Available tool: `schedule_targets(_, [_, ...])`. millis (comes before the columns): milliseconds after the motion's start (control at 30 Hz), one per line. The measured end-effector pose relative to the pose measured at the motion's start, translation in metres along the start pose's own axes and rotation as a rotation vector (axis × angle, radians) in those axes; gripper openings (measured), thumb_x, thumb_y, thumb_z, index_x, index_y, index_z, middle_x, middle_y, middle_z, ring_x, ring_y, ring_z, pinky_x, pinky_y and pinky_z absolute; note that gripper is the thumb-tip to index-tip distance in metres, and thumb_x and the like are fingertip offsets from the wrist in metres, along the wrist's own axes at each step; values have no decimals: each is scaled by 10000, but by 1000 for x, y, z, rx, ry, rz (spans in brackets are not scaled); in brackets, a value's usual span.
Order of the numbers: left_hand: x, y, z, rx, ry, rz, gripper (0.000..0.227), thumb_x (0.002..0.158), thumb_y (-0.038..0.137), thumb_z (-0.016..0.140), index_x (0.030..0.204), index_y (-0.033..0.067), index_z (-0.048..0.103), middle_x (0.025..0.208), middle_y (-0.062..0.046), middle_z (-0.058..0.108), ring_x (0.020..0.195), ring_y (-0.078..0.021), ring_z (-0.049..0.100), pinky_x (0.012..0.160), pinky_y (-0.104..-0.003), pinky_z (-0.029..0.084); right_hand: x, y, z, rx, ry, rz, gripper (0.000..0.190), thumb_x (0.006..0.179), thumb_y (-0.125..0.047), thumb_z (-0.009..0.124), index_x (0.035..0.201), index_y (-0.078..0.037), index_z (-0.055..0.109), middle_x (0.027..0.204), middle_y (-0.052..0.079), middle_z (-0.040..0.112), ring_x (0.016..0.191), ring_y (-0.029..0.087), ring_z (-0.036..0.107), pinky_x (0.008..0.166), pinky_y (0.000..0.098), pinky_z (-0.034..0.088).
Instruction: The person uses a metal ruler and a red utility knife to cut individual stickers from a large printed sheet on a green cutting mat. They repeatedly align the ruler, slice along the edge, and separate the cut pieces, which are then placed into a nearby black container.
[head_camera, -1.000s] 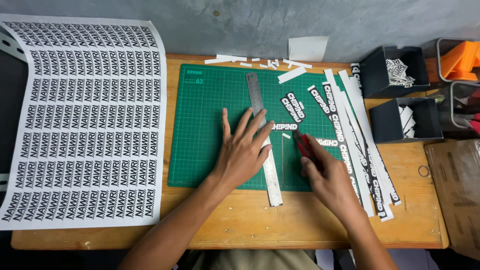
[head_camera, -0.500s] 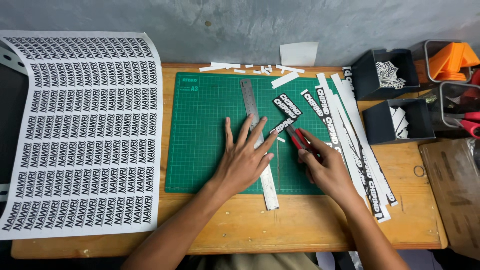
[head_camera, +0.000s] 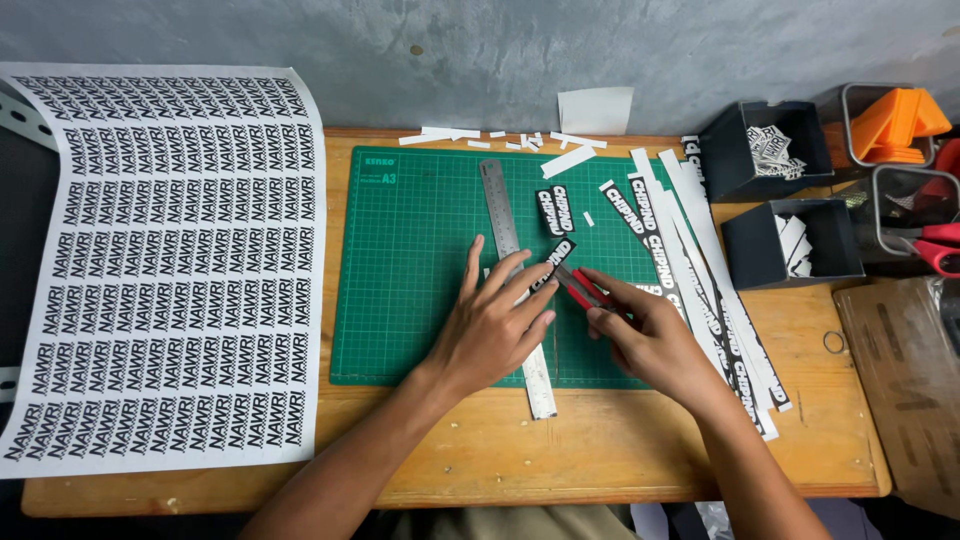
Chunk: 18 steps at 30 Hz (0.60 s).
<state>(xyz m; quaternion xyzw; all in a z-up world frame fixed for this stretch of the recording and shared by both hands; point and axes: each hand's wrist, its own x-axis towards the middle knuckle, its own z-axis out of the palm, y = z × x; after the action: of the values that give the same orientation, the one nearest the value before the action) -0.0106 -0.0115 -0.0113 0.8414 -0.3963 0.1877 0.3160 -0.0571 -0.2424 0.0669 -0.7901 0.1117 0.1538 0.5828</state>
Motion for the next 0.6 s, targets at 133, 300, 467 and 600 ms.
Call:
schedule_targets(133, [-3, -5, 5, 11, 13, 4, 312, 1129, 237, 654, 1354, 69, 790, 1453, -135, 727, 1381, -396, 677, 1259, -809, 343, 1, -16, -6, -4, -23, -12, 546, 1041, -26, 643, 1576, 80, 646, 796, 243, 733, 397, 199, 543, 399, 357, 443])
schedule_targets(300, [-5, -2, 7, -126, 35, -47, 270, 1041, 68, 706, 1292, 89, 805, 1367, -108, 720, 1104, -307, 786, 1024, -496, 640, 2, -31, -19, -48, -136, 8, 547, 1022, -12, 629, 1557, 99, 659, 763, 221, 719, 363, 181, 504, 356, 333, 409])
schedule_targets(467, [5, 12, -2, -220, 75, -156, 239, 1004, 61, 752, 1226, 98, 831, 1325, -68, 743, 1022, -273, 816, 919, -438, 674, -1, -40, -27, -23, -175, 17, 569, 1004, -14, 634, 1560, 108, 654, 759, 218, 706, 357, 169, 479, 332, 331, 393])
schedule_targets(600, [22, 10, -5, -204, 105, -194, 247, 974, 46, 759, 1202, 81, 849, 1241, -95, 765, 966, -310, 829, 868, -446, 686, 9, -42, -32, -1, -173, -17, 564, 1006, -3, 624, 1553, 136, 635, 763, 218, 698, 347, 167, 472, 315, 328, 372])
